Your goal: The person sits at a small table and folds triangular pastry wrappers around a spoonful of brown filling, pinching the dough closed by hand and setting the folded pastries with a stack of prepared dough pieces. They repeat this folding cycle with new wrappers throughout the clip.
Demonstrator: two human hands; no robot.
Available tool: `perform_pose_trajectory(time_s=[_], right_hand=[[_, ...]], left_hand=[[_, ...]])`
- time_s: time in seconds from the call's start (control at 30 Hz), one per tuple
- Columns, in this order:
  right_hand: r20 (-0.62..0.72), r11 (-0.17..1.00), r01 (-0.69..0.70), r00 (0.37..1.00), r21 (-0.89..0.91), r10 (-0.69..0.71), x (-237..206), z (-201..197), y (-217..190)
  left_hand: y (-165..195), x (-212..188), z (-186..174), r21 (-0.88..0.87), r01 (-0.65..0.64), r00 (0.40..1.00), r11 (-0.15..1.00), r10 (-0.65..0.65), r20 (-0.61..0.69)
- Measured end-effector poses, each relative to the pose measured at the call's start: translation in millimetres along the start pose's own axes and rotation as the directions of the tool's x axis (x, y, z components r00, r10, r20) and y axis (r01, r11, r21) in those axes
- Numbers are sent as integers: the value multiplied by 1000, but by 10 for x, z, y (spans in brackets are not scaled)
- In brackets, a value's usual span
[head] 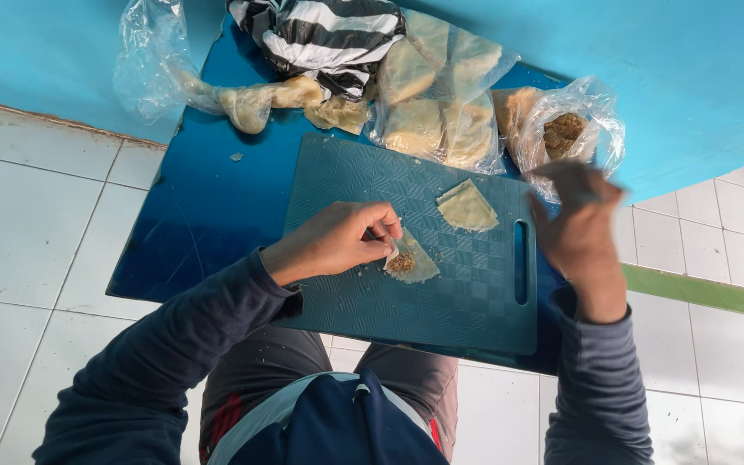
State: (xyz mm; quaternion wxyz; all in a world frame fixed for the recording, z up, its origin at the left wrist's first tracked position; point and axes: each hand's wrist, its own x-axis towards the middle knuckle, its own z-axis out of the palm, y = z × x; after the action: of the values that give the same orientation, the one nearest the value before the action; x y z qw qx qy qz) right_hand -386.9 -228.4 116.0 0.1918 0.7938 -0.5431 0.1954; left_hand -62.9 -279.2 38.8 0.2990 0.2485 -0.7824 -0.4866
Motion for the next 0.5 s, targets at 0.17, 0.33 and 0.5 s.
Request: perform_pose_trajectory(time_s=[0.17, 0.33, 0.5], right_hand=[[353, 808, 142, 846, 572, -399, -15, 73, -362], [337, 807, 138, 859, 574, -386, -72, 223, -375], [315, 791, 134, 868, 597, -384, -113, 298, -374]], left_hand=[[-28, 94, 37, -16, 20, 999, 1000, -20, 44], [-21, 159, 115, 7, 44, 998, 999, -44, 43], [-32, 192, 154, -9, 38, 998, 999, -37, 52]])
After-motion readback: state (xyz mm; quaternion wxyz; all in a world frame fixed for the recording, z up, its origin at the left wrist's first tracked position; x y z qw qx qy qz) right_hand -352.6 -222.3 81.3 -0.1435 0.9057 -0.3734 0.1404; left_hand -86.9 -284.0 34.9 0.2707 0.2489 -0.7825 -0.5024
